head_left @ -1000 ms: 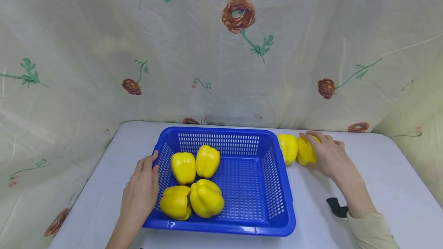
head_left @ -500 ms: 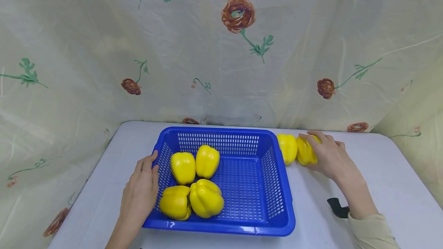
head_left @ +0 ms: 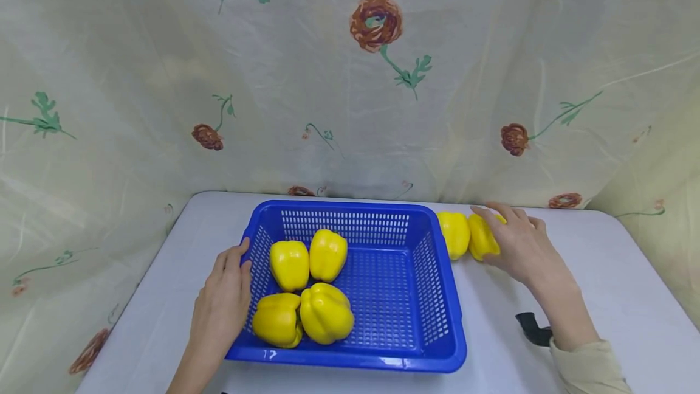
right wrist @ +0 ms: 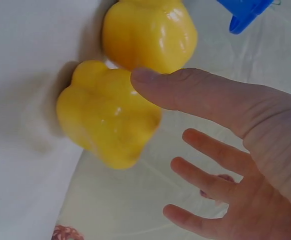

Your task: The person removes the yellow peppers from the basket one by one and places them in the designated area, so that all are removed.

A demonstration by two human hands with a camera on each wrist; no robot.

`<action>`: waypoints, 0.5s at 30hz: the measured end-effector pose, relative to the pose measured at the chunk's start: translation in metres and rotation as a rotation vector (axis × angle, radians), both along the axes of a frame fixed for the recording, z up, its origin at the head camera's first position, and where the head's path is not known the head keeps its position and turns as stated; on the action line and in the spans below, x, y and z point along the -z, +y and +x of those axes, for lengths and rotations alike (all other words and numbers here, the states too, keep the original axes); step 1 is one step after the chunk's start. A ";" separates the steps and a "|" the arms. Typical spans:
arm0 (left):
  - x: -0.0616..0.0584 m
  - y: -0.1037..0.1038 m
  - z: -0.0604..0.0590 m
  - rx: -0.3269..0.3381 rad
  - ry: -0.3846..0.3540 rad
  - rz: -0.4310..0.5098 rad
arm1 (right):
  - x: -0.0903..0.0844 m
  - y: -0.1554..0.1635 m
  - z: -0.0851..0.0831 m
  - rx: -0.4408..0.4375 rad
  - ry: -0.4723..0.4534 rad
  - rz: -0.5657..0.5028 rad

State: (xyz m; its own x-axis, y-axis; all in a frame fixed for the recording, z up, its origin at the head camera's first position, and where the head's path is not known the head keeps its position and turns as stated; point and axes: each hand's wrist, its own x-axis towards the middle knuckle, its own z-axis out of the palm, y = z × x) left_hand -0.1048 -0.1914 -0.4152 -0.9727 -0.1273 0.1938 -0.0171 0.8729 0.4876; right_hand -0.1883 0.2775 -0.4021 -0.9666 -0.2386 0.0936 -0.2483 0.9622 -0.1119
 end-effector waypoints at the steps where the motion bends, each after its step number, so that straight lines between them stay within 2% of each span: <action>1: 0.000 0.000 0.000 0.000 0.002 0.001 | -0.002 -0.002 0.001 -0.003 0.007 0.003; 9: 0.002 -0.002 0.000 0.000 0.005 0.005 | -0.017 -0.020 0.012 -0.042 0.086 0.011; 15: 0.001 -0.001 0.000 0.006 0.007 0.009 | -0.029 -0.039 0.021 -0.045 0.073 0.024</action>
